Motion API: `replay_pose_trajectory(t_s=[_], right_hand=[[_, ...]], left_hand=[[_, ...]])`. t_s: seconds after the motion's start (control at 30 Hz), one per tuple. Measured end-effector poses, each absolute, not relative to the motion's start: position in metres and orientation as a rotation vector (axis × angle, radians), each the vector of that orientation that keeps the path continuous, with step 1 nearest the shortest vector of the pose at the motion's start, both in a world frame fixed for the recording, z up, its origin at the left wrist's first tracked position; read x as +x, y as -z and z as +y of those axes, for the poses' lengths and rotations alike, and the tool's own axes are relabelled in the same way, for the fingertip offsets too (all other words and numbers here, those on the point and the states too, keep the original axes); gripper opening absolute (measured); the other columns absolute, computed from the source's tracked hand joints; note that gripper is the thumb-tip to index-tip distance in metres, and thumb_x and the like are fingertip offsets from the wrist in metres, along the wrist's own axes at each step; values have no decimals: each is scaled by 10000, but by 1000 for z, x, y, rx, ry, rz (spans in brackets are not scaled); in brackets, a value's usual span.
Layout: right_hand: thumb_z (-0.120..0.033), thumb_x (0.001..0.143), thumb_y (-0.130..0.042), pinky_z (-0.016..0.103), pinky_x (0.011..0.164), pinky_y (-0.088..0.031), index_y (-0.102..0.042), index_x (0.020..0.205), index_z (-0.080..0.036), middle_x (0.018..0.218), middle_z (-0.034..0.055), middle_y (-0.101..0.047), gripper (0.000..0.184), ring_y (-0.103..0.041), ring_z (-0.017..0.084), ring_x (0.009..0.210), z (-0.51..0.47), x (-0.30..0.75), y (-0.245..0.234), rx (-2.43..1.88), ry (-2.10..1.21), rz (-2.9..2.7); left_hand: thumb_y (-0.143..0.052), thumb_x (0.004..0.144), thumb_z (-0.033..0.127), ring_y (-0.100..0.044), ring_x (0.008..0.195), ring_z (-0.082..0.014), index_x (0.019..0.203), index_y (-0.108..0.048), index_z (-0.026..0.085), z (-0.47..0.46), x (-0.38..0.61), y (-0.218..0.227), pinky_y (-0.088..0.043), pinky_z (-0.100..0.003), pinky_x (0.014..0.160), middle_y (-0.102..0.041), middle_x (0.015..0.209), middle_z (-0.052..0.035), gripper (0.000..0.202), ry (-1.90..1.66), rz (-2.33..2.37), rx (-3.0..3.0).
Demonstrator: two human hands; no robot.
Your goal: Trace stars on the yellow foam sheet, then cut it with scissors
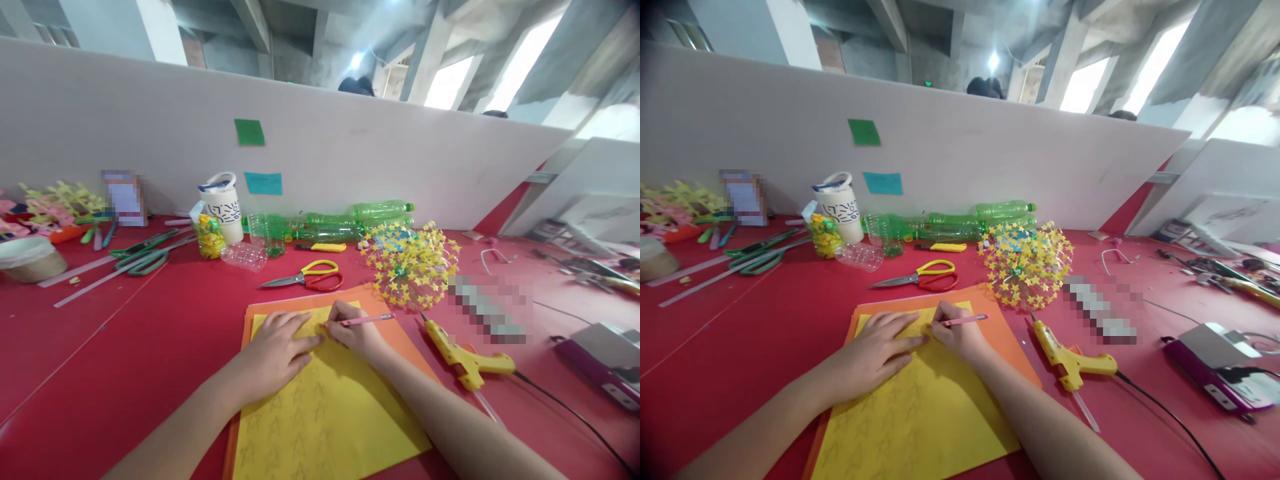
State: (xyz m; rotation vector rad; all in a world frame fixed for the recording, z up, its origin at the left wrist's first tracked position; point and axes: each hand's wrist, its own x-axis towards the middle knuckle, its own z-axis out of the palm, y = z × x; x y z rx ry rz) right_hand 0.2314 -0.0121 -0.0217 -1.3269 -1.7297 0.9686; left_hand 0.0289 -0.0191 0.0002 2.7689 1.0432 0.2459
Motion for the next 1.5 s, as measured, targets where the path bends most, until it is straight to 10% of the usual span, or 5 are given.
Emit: replay_pose_trajectory(t_s=[1.5], right_hand=[[-127,666,-462,182,442,-257,-410,607,-179,522,-52,-414,94,-372,80,487,-18,230,22,-1346,-834,-1834]], left_hand=[[-406,908,348,-343,1164,-273,1241,-452,402,-19,29,-2,-255,-465,946,-381,1337,-21,341,-249,1009,2791]])
